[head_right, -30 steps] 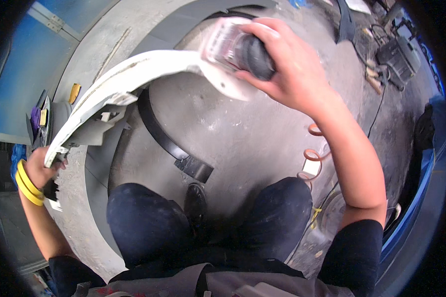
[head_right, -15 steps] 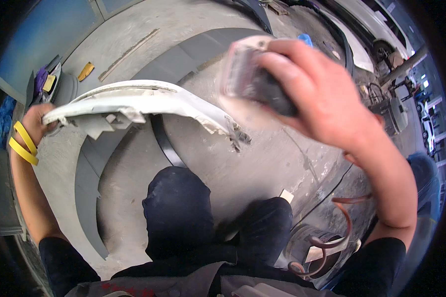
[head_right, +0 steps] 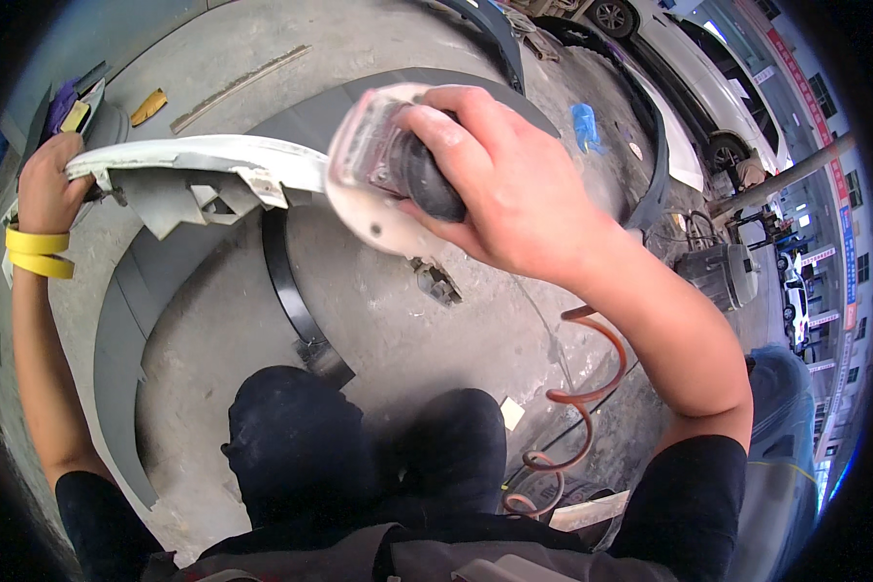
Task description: The person uses a pneumatic orbital sander to smooth the surface of a white car bumper. They hold the bumper with one hand and move the sander across its edges and face, then briefly inspect the sanded area.
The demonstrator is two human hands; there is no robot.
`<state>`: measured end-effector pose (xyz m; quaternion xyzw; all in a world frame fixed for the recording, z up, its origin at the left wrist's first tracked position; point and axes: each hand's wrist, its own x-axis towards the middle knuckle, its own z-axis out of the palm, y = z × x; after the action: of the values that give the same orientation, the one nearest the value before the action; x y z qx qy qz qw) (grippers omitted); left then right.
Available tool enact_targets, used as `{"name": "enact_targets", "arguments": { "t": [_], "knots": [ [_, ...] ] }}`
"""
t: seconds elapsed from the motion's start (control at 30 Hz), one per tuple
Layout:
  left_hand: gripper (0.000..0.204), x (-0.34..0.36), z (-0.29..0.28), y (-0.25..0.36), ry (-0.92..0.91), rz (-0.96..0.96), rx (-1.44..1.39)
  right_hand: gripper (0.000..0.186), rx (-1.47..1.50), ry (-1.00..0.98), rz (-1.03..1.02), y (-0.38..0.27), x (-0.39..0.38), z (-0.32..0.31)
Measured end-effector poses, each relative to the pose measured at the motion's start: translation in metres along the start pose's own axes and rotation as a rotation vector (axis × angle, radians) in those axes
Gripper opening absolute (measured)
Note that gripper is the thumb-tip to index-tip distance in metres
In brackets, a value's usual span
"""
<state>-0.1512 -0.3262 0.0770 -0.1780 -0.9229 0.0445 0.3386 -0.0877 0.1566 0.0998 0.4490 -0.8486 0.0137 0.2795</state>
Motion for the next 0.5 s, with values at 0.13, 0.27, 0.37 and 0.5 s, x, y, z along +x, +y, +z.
{"name": "enact_targets", "arguments": {
  "t": [0.13,0.27,0.37,0.5],
  "knots": [
    [0.030,-0.006,0.002,-0.005,0.003,0.035,-0.003,0.074,0.052,0.029,-0.008,0.000,0.008,0.011],
    [0.028,-0.010,0.003,-0.011,0.009,0.064,-0.034,0.074,0.075,0.032,-0.049,0.000,0.013,0.019],
    [0.027,-0.014,0.002,-0.010,0.017,0.064,-0.049,0.075,0.077,0.011,-0.068,0.001,0.014,0.022],
    [0.029,-0.019,-0.001,-0.004,0.037,0.077,-0.023,0.075,0.068,-0.011,-0.086,0.004,0.018,0.021]
  ]
}}
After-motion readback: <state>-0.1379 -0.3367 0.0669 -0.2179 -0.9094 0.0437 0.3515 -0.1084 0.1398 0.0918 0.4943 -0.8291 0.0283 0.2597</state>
